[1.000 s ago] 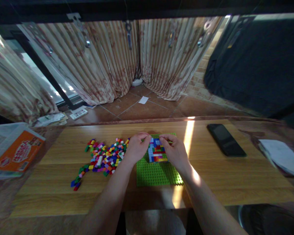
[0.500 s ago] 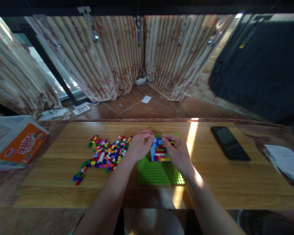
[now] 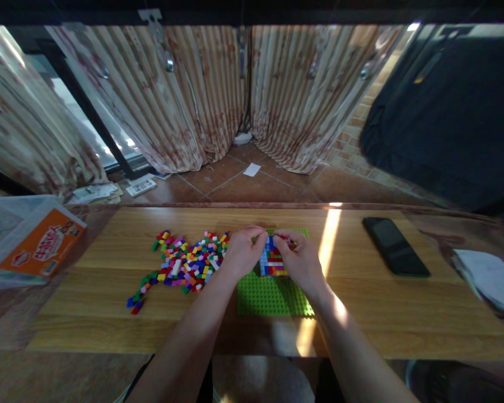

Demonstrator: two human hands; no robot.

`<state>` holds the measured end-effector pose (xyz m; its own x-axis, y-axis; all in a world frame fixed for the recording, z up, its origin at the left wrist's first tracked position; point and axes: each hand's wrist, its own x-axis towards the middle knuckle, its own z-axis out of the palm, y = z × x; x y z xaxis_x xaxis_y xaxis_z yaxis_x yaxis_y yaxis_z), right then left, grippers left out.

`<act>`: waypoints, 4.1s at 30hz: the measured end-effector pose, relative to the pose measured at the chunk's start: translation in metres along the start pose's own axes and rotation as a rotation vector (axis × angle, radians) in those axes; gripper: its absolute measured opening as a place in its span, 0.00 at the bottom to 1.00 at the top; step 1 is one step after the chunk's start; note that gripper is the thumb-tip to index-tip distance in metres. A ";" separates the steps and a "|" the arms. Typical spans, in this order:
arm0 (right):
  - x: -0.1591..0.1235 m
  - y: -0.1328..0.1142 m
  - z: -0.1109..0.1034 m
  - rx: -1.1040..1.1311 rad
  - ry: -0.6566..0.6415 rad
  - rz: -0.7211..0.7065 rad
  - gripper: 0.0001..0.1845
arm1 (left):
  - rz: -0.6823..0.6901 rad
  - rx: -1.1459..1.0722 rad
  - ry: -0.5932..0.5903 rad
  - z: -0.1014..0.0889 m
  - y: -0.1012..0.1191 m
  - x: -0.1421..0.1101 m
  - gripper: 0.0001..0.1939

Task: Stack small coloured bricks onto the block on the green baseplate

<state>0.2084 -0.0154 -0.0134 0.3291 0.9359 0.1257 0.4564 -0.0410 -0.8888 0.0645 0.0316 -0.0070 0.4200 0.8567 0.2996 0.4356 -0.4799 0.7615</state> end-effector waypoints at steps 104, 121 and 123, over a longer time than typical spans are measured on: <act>-0.028 -0.029 0.009 -0.081 -0.051 -0.512 0.08 | -0.034 -0.288 -0.072 -0.059 0.011 -0.034 0.05; -0.005 -0.011 -0.020 -0.011 0.244 -0.393 0.09 | -0.242 -0.267 0.287 -0.037 -0.008 -0.029 0.06; -0.004 -0.008 -0.020 -0.008 0.195 -0.394 0.09 | -0.267 -0.284 0.322 -0.037 -0.010 -0.027 0.06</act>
<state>0.2202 -0.0264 0.0021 0.2782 0.7971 0.5360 0.5846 0.3023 -0.7529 0.0194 0.0205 -0.0010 0.0374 0.9788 0.2014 0.2418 -0.2044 0.9485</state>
